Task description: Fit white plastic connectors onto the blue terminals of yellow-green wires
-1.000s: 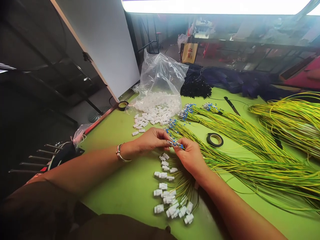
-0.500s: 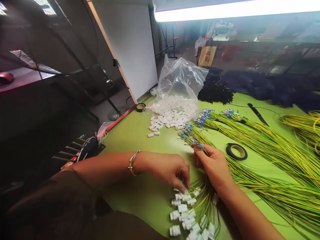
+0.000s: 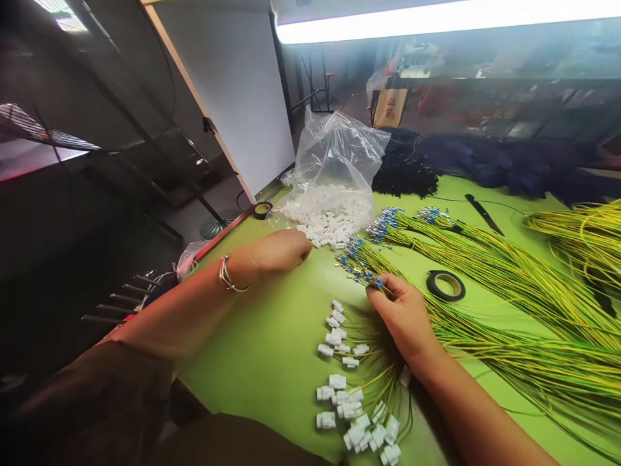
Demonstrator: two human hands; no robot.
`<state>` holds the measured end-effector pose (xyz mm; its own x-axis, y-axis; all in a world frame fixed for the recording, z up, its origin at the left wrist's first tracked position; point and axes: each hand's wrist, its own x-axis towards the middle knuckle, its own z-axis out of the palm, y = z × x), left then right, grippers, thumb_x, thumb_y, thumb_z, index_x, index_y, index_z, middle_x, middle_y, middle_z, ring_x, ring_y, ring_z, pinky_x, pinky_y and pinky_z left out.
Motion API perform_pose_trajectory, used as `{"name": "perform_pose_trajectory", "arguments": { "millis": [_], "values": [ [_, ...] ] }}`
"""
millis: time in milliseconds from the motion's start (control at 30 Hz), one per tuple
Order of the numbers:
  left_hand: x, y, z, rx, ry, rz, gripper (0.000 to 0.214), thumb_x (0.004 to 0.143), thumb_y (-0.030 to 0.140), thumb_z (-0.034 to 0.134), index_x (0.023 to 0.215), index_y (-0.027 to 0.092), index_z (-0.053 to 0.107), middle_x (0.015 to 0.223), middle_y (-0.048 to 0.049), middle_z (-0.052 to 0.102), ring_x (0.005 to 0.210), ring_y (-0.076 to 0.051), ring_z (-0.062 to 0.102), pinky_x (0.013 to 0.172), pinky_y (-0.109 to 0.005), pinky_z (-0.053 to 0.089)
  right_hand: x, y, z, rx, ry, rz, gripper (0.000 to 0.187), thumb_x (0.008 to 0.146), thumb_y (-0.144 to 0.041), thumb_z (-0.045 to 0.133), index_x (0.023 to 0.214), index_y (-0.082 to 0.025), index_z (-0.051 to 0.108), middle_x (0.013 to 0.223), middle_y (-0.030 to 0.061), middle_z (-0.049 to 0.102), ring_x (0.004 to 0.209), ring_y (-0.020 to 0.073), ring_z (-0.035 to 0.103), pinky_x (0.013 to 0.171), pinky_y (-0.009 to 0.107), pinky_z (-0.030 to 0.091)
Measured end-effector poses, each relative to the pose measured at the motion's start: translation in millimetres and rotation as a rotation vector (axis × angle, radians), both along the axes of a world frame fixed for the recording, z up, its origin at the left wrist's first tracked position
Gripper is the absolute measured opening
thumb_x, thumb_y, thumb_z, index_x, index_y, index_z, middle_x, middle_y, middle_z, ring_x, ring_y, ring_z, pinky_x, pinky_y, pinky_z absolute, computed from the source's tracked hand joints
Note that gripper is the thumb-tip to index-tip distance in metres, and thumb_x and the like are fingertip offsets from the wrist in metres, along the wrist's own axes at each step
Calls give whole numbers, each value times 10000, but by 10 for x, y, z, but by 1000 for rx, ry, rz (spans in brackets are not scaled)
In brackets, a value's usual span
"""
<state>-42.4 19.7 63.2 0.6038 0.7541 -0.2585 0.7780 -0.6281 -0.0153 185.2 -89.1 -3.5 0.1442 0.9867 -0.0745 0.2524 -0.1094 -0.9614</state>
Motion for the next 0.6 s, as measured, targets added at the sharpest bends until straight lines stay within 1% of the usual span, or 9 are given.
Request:
{"name": "perform_pose_trajectory", "arguments": {
  "millis": [100,167,300,367,400,467,533,600],
  "values": [
    [43,-50,-48,43,-12,-11,295,705,30,440,856,109,681,889,-125,671,776,-201,594,637,-278,400,-18,10,0,20,14,-9,132,678,-303,620,676,-176,582,506,-57,427,464,82,316,462,243,238],
    [45,-34,-103,68,-37,-28,291,724,36,425,863,115,667,890,-123,663,779,-204,586,639,-285,399,-27,19,-2,22,32,-17,135,670,-304,614,662,-175,576,515,-57,423,472,80,310,466,241,234],
    [41,73,-290,107,-151,-114,252,734,62,447,824,147,667,855,-100,651,816,-209,573,658,-282,400,-45,33,26,5,33,-5,128,651,-289,596,628,-165,572,547,-45,440,509,82,315,474,233,237],
    [49,133,-378,98,-236,-159,245,747,83,459,824,159,678,853,-87,654,843,-206,571,690,-281,407,-54,35,55,-7,30,11,147,659,-304,600,630,-160,586,548,-39,448,515,84,319,474,232,241],
    [56,159,-409,73,-285,-164,246,754,93,465,836,162,686,862,-79,661,847,-198,574,708,-278,411,-58,34,68,-10,36,16,165,669,-320,605,641,-158,597,544,-39,447,511,84,319,474,232,243],
    [72,207,-438,-31,-397,-118,238,751,113,498,863,163,702,870,-56,681,822,-167,588,729,-256,421,-60,32,87,-9,52,30,202,683,-357,622,673,-155,624,549,-36,464,507,86,329,479,236,253],
    [84,245,-430,-177,-500,-21,241,739,127,527,888,158,713,840,-29,698,751,-131,596,698,-222,428,-54,29,95,-6,60,45,224,679,-379,647,682,-155,640,564,-32,490,510,89,349,489,242,265],
    [81,276,-395,-269,-587,69,253,741,138,527,905,152,719,801,-15,703,689,-111,591,651,-203,429,-39,28,93,-19,71,48,228,673,-385,668,684,-158,645,550,-36,483,501,90,349,487,247,259]
  ]
}}
